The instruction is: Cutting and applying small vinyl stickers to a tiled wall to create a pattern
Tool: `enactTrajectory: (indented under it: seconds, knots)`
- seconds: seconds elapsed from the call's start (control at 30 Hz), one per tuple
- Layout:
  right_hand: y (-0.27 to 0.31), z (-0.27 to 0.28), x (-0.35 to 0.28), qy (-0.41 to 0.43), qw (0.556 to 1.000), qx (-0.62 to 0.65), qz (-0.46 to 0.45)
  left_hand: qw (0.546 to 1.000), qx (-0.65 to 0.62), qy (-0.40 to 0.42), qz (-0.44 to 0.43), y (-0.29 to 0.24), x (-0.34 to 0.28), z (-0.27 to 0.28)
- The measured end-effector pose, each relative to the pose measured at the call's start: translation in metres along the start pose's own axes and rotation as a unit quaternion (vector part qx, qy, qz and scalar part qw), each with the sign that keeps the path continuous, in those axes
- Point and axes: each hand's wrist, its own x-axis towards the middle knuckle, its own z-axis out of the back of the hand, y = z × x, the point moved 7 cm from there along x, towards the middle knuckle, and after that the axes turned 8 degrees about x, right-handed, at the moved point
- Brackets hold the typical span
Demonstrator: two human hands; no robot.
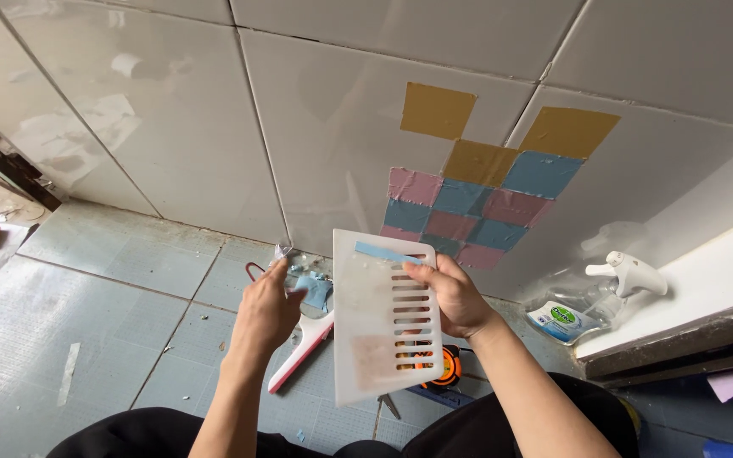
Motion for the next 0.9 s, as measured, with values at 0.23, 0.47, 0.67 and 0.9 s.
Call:
enactTrajectory:
  seconds: [0.23,0.47,0.67,0.9]
  knots:
    - [0.008,-0.021,-0.005,-0.02,0.997,0.07,0.038,0.982,-0.123,-0.122,-0.071,-0.046,-0.018,0.021]
    - [0.015,-0.052,-0.023,-0.012,0.997,0.011,0.08,0.961,-0.162,-0.223,-0.008,-0.041,-0.03,0.03]
    - [0.002,-0.031,-0.006,-0.035,0.995,0.021,0.096,0.967,-0.163,-0.193,-0.035,-0.039,-0.026,0.028]
    - [-0.013,-0.014,0.005,0.008,0.996,-0.024,0.089,0.97,-0.162,-0.172,-0.064,-0.045,-0.028,0.024]
